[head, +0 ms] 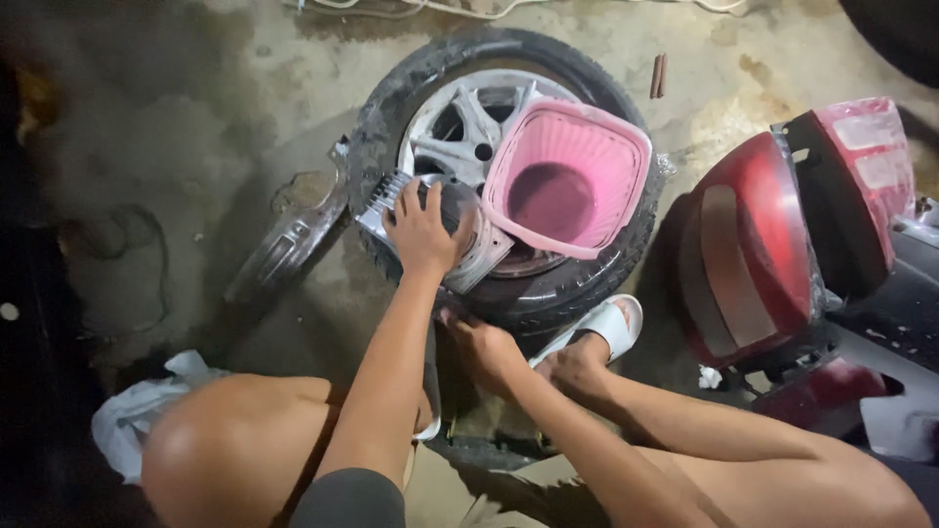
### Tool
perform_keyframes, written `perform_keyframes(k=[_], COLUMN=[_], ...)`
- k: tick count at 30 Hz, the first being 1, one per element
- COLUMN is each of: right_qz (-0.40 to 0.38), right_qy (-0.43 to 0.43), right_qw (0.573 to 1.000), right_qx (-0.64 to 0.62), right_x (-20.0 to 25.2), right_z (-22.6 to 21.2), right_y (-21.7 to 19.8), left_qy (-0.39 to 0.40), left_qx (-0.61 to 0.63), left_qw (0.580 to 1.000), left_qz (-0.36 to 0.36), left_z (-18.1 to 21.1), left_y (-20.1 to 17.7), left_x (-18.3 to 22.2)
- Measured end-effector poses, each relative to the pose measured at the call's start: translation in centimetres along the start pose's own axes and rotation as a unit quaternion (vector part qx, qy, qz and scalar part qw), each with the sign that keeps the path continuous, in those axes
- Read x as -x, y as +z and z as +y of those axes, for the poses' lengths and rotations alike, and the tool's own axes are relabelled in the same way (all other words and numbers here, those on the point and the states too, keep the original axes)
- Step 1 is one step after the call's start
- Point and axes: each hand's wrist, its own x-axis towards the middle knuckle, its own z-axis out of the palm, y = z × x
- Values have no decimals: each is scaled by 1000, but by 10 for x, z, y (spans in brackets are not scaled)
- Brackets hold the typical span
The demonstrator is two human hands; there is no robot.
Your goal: The person scrubs a silver car part with a brush and water from a pink container. They then wipe the part with a cloth and continue scrubbing it thoroughly.
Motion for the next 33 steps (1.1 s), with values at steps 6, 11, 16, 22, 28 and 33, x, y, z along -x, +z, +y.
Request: perform_keyframes(k=[6, 11, 16, 22, 28, 33], right_qz=[-122, -194, -188, -178, -140, -74], right_qy=[82, 133, 174, 203, 234, 253], right_qw=[971, 936, 921, 923, 904, 912], right_qx=[-186, -262, -293, -274, -329, -316], right_x=[-25, -22, -19, -6, 2, 9], right_z=[-19, 16, 21, 47, 63, 73], right_y=[-121, -127, -168, -158, -186, -167], left_qy=[-20, 27, 104, 211, 358, 324], left_qx=[20, -65, -180, -309, -367, -307], left_qw=[990, 952, 904, 831, 788, 858], left_qz=[-136, -298, -373, -412, -340, -253], left_z=[13, 3, -6, -31, -46, -32], left_y=[-32, -44, -38, -18, 7, -10], left_x=[-5, -14, -25, -51, -54, -12])
